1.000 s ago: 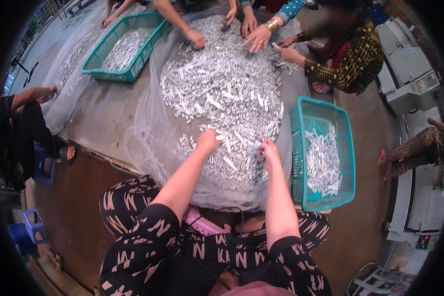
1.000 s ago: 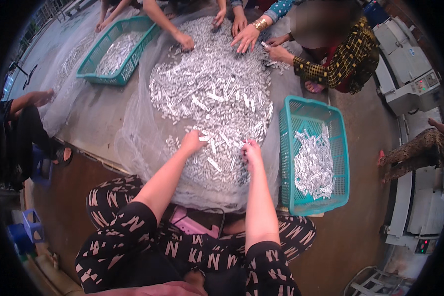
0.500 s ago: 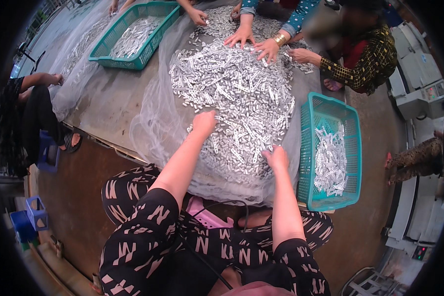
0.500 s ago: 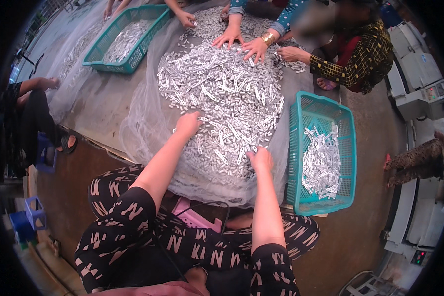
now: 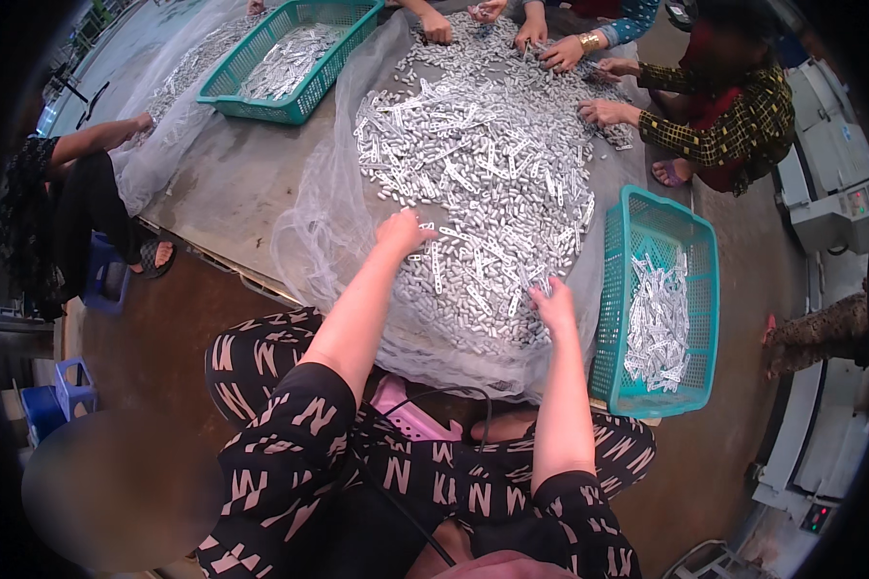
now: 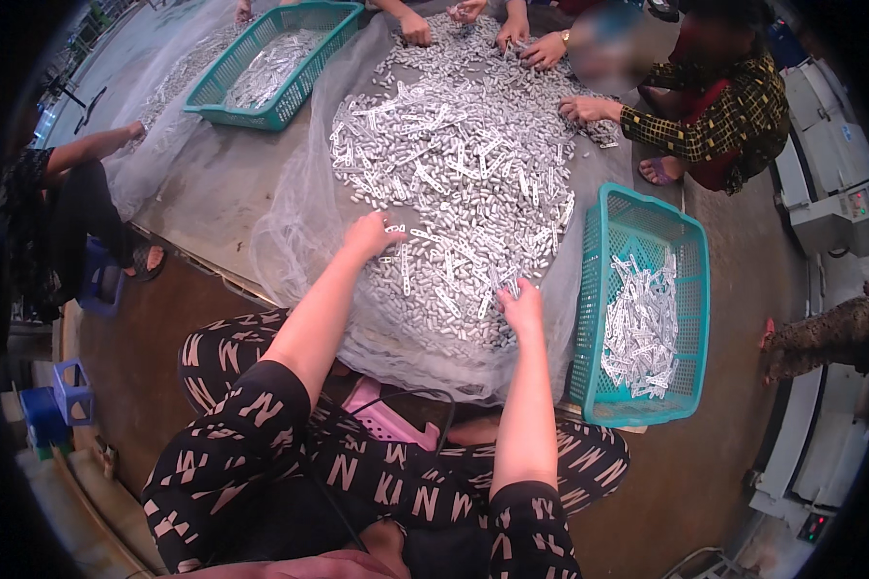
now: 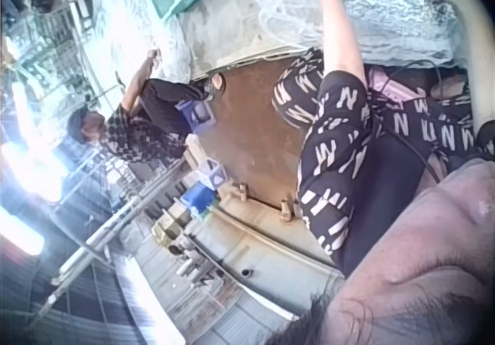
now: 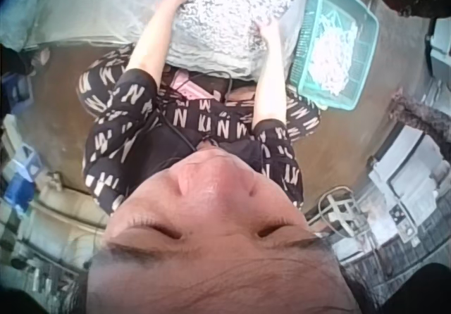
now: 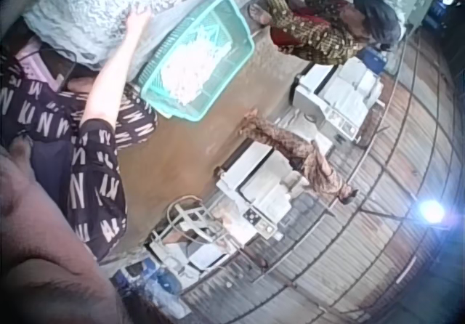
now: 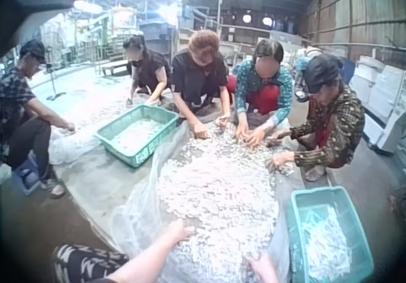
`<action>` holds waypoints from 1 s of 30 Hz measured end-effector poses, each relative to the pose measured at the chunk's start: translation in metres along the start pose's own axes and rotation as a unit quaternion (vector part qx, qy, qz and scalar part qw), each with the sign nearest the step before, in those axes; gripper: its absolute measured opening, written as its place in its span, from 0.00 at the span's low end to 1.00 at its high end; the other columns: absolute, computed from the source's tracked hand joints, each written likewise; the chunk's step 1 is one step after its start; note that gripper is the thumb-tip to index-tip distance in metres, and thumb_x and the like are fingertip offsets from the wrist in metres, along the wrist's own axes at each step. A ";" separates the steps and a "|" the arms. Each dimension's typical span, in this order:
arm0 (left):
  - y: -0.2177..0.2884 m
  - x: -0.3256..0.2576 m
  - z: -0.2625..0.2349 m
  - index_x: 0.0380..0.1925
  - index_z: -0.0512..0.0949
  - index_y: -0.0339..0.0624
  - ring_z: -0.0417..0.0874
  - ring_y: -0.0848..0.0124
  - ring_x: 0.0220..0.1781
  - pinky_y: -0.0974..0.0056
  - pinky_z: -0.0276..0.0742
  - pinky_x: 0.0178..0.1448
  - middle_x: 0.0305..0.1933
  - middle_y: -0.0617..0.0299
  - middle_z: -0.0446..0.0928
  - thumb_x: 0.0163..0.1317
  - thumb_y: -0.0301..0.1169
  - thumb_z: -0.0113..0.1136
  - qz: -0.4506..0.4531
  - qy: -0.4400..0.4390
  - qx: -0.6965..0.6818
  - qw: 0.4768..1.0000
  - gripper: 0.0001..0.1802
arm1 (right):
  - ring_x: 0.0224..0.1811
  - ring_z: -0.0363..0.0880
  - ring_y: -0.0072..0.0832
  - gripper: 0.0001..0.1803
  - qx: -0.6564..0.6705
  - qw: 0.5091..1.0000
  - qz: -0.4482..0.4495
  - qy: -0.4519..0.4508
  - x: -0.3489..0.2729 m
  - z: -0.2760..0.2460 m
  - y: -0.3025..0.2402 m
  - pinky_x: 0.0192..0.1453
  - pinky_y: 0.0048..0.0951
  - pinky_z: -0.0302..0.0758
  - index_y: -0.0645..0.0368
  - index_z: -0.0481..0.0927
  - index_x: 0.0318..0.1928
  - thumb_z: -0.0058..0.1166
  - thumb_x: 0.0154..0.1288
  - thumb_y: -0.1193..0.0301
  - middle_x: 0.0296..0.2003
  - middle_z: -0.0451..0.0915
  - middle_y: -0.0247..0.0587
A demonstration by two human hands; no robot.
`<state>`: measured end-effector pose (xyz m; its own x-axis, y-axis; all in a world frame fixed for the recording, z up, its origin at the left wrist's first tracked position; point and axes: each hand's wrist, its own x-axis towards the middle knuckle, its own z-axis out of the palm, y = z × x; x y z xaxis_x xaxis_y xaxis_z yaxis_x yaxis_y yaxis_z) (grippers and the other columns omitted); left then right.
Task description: The person sits on a low stool and sorts small silver fish from a large pile on a net, picking them up by hand and placing them into a green basket. Other workers are also sorting fish nearby.
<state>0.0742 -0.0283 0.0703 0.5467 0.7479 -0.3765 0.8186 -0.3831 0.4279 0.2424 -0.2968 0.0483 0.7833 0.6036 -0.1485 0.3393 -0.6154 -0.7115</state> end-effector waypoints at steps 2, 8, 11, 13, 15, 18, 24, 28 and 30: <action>0.004 -0.009 0.010 0.44 0.76 0.42 0.78 0.58 0.47 0.55 0.73 0.49 0.44 0.53 0.78 0.41 0.48 0.68 -0.030 0.014 0.014 0.999 0.31 | 0.35 0.79 0.40 0.16 -0.103 0.994 0.000 0.034 -0.001 -0.002 -0.014 0.37 0.38 0.73 0.60 0.76 0.39 0.59 0.50 0.64 0.30 0.80 0.48; -0.005 0.009 0.030 0.48 0.74 0.38 0.77 0.57 0.50 0.57 0.71 0.52 0.46 0.50 0.76 0.43 0.44 0.67 -0.030 0.008 -0.160 0.987 0.32 | 0.39 0.78 0.45 0.24 -0.213 0.977 0.001 0.031 -0.001 0.009 -0.074 0.42 0.42 0.73 0.49 0.77 0.46 0.62 0.47 0.57 0.34 0.80 0.49; -0.026 0.035 0.039 0.52 0.71 0.40 0.76 0.56 0.51 0.59 0.70 0.55 0.47 0.48 0.76 0.48 0.40 0.62 -0.015 -0.007 -0.171 0.985 0.30 | 0.41 0.77 0.44 0.25 -0.238 0.969 0.003 -0.058 0.010 0.025 -0.091 0.43 0.40 0.72 0.47 0.77 0.47 0.63 0.47 0.58 0.37 0.80 0.47; -0.019 0.031 0.026 0.52 0.71 0.39 0.75 0.56 0.52 0.59 0.69 0.56 0.48 0.47 0.75 0.51 0.39 0.59 -0.022 -0.030 -0.161 0.986 0.28 | 0.40 0.77 0.45 0.23 -0.231 0.972 -0.012 -0.043 0.017 0.038 -0.087 0.43 0.41 0.72 0.46 0.77 0.47 0.63 0.48 0.61 0.35 0.80 0.47; -0.010 0.022 0.013 0.50 0.71 0.39 0.74 0.55 0.53 0.58 0.69 0.57 0.49 0.47 0.74 0.53 0.40 0.58 -0.068 -0.120 -0.156 0.978 0.26 | 0.40 0.77 0.45 0.22 -0.245 0.968 0.004 -0.054 0.024 0.043 -0.089 0.43 0.42 0.72 0.47 0.76 0.47 0.62 0.48 0.62 0.35 0.80 0.48; 0.016 -0.016 0.010 0.46 0.72 0.39 0.75 0.55 0.52 0.56 0.70 0.55 0.46 0.48 0.76 0.50 0.42 0.61 -0.050 -0.074 0.039 0.995 0.26 | 0.42 0.76 0.45 0.21 -0.253 0.966 -0.001 -0.053 0.034 0.048 -0.079 0.43 0.42 0.71 0.53 0.76 0.46 0.60 0.50 0.65 0.36 0.78 0.52; -0.018 0.005 0.024 0.45 0.72 0.37 0.73 0.51 0.53 0.55 0.69 0.55 0.50 0.45 0.73 0.51 0.37 0.57 -0.026 -0.044 -0.047 0.998 0.23 | 0.44 0.76 0.39 0.21 0.128 0.988 0.086 -0.031 0.033 0.033 -0.057 0.40 0.39 0.73 0.59 0.69 0.51 0.54 0.58 0.69 0.42 0.77 0.49; -0.028 0.014 0.023 0.46 0.70 0.37 0.75 0.51 0.50 0.56 0.70 0.54 0.46 0.43 0.74 0.50 0.33 0.55 -0.015 -0.046 -0.080 0.996 0.22 | 0.37 0.77 0.31 0.17 0.499 0.835 0.167 -0.161 0.022 0.017 -0.061 0.35 0.31 0.74 0.57 0.62 0.54 0.43 0.64 0.77 0.41 0.77 0.47; -0.022 0.003 0.021 0.44 0.71 0.37 0.77 0.52 0.47 0.56 0.71 0.52 0.43 0.44 0.76 0.49 0.34 0.56 0.009 -0.048 -0.020 0.999 0.21 | 0.35 0.77 0.30 0.18 0.544 0.806 0.158 -0.171 0.016 0.018 -0.068 0.33 0.29 0.74 0.57 0.63 0.52 0.42 0.61 0.80 0.40 0.77 0.48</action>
<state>0.0621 -0.0291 0.0423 0.5771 0.6852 -0.4444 0.8021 -0.3730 0.4665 0.2221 -0.2363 0.0814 0.4884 0.7233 -0.4881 -0.6516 -0.0697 -0.7553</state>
